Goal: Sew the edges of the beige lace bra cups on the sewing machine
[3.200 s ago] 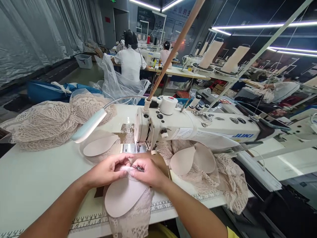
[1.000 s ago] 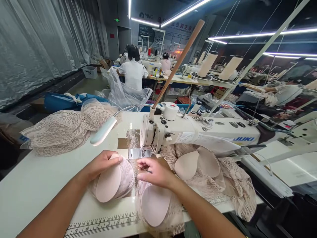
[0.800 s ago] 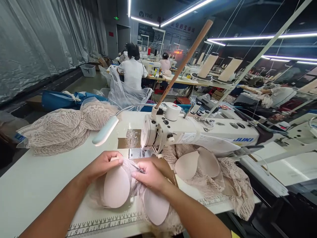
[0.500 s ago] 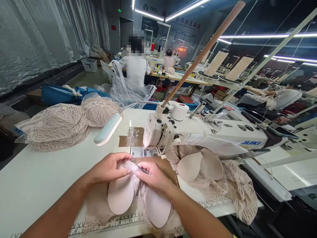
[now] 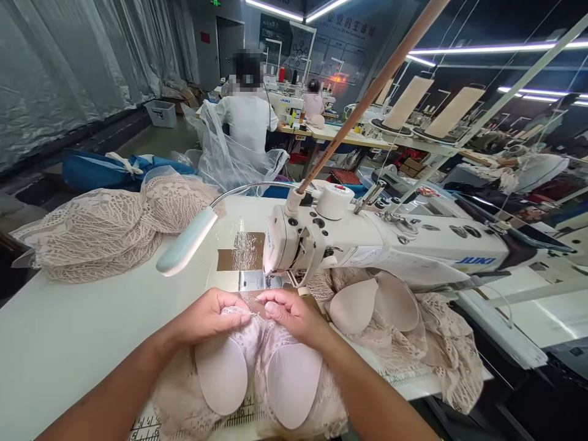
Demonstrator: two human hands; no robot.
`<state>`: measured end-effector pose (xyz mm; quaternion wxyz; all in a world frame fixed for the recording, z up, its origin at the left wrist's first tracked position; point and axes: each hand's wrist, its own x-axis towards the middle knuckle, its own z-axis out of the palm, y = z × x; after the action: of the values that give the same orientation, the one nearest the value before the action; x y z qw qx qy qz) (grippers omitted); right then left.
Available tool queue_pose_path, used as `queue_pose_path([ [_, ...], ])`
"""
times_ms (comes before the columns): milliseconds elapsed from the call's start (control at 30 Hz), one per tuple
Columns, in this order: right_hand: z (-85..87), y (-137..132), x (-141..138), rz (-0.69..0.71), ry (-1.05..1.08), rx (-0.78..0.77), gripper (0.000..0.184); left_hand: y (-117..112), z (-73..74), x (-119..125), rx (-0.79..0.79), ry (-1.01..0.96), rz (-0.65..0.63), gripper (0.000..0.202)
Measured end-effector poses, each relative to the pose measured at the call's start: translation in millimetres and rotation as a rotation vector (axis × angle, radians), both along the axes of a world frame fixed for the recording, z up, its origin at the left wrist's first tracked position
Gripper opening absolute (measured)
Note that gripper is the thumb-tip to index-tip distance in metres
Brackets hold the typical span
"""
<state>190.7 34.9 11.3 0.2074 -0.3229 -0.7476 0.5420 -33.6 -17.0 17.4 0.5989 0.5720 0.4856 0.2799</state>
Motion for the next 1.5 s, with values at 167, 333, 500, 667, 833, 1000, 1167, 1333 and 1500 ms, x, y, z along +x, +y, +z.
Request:
queue_pose_path([
  [167, 7.5, 1, 4, -0.005, -0.063, 0.013, 0.028, -1, -3.5, -3, -0.018, -0.052, 0.023, 0.033],
  [333, 8.1, -1, 2, 0.009, -0.075, -0.036, 0.021, -2, -8.4, -4, -0.059, -0.075, 0.062, 0.033],
  [500, 7.6, -7, -9, 0.029, -0.039, 0.034, 0.019, -1, -12.3, 2, -0.086, -0.132, 0.019, 0.034],
  [667, 8.8, -13, -16, -0.006, -0.013, 0.042, 0.014, -2, -11.6, 6, -0.109, -0.135, -0.003, 0.037],
  [833, -0.6, -12, -18, -0.089, 0.086, -0.031, 0.015, -1, -10.3, 9, -0.099, -0.115, 0.017, 0.034],
  [1000, -3.2, -11, -22, -0.011, 0.042, -0.212, 0.034, -1, -1.9, 4, -0.041, -0.076, -0.09, 0.031],
  [1167, 4.1, -7, -17, -0.08, -0.196, -0.023, 0.012, -7, 9.4, -29, -0.104, 0.125, -0.168, 0.022],
  [1333, 4.4, -5, -12, 0.096, -0.179, -0.051, 0.022, -7, 16.2, -45, -0.082, 0.101, -0.072, 0.027],
  [1500, 0.1, -9, -18, -0.035, -0.064, -0.049, 0.02, -6, 18.2, -33, -0.086, 0.082, -0.027, 0.024],
])
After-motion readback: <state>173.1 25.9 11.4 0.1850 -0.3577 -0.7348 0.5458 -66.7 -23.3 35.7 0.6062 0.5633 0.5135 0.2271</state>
